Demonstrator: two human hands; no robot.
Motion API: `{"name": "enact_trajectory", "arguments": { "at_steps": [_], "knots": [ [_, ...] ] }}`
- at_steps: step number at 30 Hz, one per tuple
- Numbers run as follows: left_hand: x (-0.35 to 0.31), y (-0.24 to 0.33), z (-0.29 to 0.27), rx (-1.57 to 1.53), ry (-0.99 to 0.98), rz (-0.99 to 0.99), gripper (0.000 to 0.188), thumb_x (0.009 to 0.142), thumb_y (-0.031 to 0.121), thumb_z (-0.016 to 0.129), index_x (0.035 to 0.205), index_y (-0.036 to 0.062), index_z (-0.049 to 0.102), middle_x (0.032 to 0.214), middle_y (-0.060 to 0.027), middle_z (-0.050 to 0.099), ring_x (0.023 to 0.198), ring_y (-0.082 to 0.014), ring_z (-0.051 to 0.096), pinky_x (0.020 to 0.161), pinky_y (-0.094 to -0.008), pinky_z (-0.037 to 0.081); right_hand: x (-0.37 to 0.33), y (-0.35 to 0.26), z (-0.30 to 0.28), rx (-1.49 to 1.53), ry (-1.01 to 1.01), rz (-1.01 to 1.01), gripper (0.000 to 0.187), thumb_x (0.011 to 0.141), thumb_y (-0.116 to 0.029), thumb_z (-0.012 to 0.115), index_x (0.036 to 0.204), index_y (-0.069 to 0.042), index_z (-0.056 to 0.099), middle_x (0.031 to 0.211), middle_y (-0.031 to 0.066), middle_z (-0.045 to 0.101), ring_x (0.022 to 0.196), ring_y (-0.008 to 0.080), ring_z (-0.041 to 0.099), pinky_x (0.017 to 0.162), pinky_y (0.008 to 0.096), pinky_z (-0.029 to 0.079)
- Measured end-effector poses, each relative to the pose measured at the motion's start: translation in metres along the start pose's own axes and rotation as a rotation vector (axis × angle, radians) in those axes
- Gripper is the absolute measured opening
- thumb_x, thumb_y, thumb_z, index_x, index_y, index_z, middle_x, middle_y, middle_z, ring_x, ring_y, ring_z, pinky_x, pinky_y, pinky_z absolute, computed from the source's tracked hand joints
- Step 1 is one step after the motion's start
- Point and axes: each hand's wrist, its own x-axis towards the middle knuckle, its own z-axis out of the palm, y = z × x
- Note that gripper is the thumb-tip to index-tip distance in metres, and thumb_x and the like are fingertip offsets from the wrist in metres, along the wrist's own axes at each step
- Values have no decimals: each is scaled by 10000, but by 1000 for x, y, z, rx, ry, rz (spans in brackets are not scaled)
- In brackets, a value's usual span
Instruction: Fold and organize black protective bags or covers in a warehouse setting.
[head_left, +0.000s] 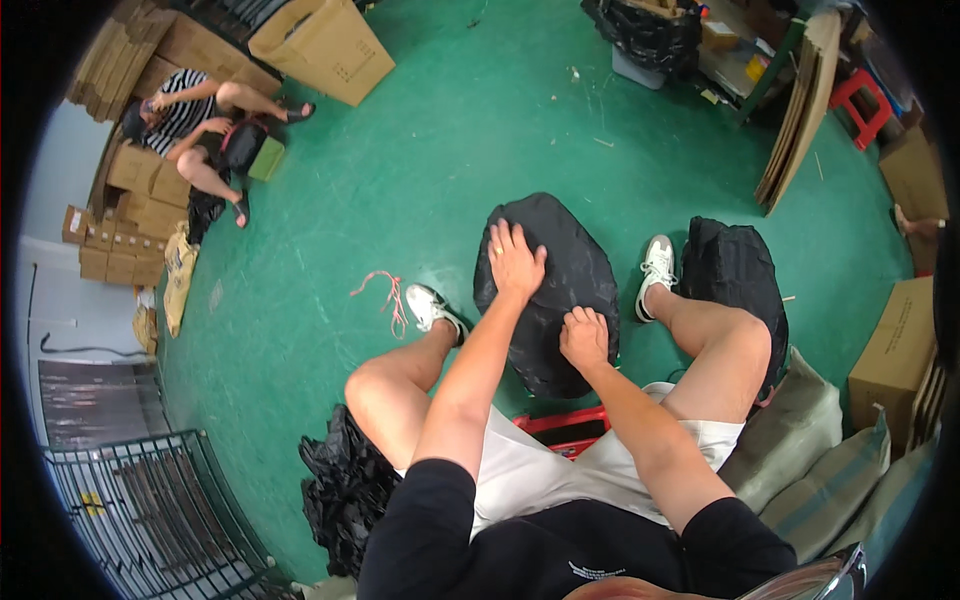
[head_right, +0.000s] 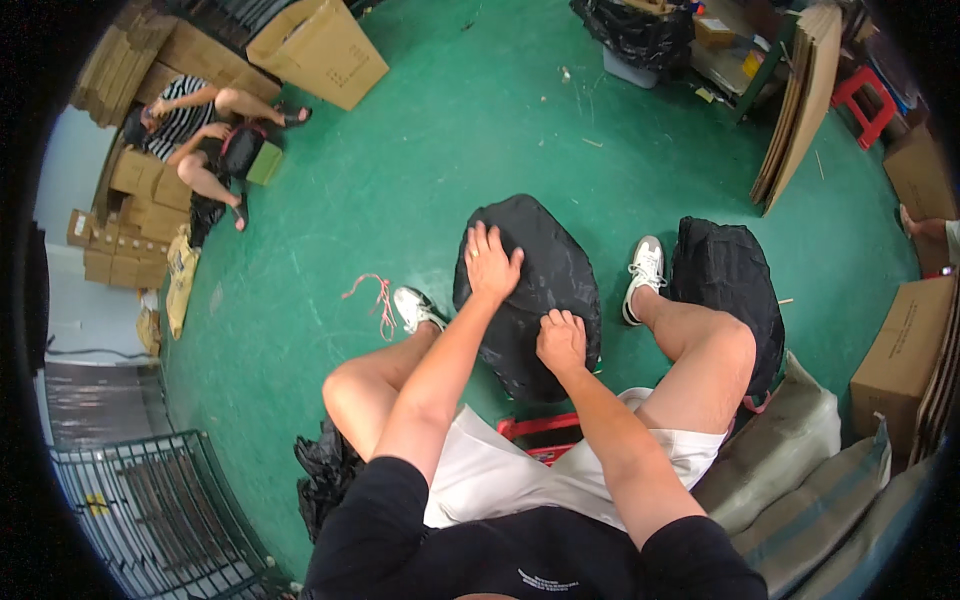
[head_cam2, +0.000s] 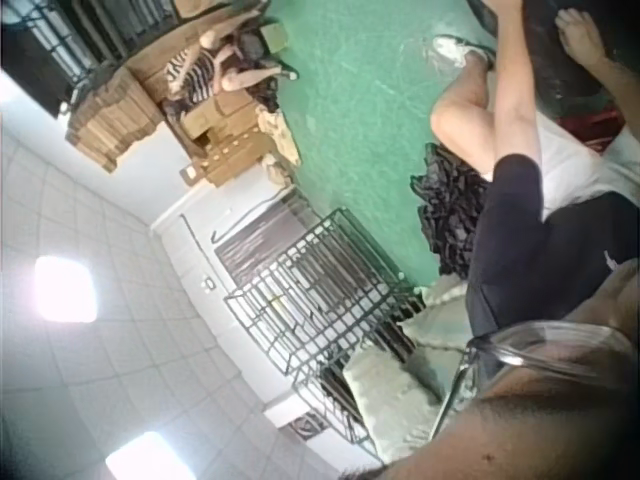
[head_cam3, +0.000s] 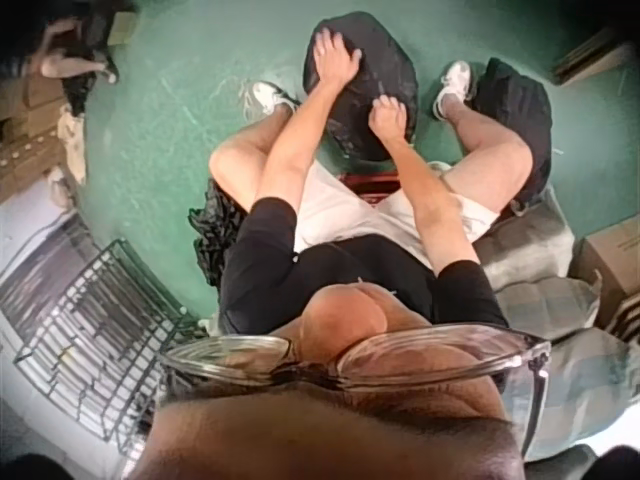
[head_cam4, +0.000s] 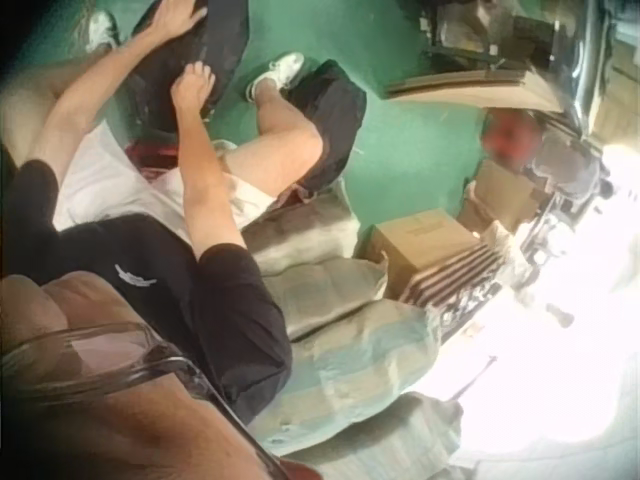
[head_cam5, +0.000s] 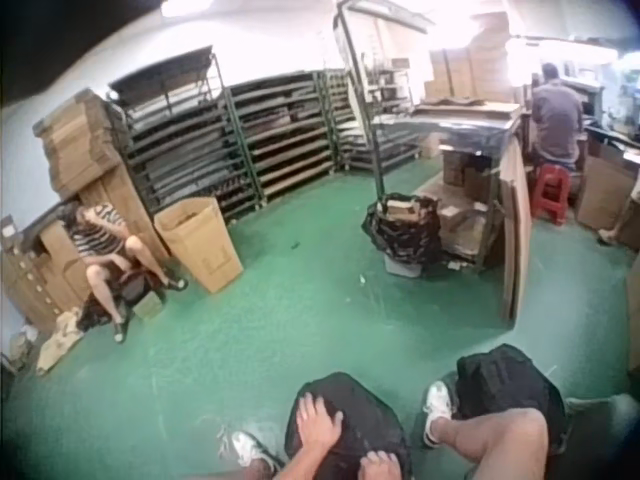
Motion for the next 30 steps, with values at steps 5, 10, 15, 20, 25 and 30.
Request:
{"name": "enact_trajectory", "arguments": {
  "at_steps": [5, 10, 15, 20, 25, 30],
  "knots": [
    [6, 14, 47, 95, 13, -27, 738, 934, 468, 469, 1477, 17, 253, 1560, -177, 190, 1448, -341, 146, 1177, -471, 107, 8, -2, -1, 60, -46, 39, 60, 729, -133, 631, 772, -93, 619, 868, 63, 565, 906, 251, 551, 801, 387, 420],
    [-51, 24, 53, 117, -7, 14, 726, 947, 467, 419, 1502, 47, 215, 1582, -110, 169, 1460, -299, 134, 1179, -472, 94, 15, 24, 6, 460, 36, 239, 172, 771, -192, 679, 680, -49, 650, 754, 132, 603, 776, 320, 611, 699, 423, 483],
    [-134, 22, 46, 134, -100, -21, 692, 944, 501, 416, 1523, 178, 215, 1594, -107, 116, 1465, -331, 92, 1159, -547, 79, 23, 31, -2, 579, -164, 471, 206, 787, -249, 671, 848, -58, 720, 758, 125, 695, 735, 234, 683, 690, 353, 511],
    [-187, 42, 19, 65, -336, -212, 731, 927, 567, 418, 1535, 272, 140, 1605, -115, -14, 1467, -366, -50, 1112, -650, 28, 14, 56, 8, 702, -550, 390, 223, 825, -219, 677, 908, -14, 699, 760, 91, 697, 726, 175, 671, 665, 324, 526],
    [-210, 54, -14, 91, -563, -73, 843, 866, 577, 532, 1529, 180, 195, 1593, -155, 99, 1474, -348, 28, 1139, -569, 140, 54, 126, -55, 488, -818, 165, 177, 821, -173, 691, 901, -16, 678, 780, 44, 666, 682, 140, 623, 617, 303, 517],
    [-184, 16, -130, -1130, -1159, -137, 570, 935, 487, 547, 1289, 40, 552, 1165, -162, 650, 967, -239, 656, 823, -351, 513, 104, 175, -141, 331, -651, 110, 167, 883, -168, 608, 854, -4, 623, 676, 20, 590, 569, 99, 526, 536, 269, 422]
  ]
}}
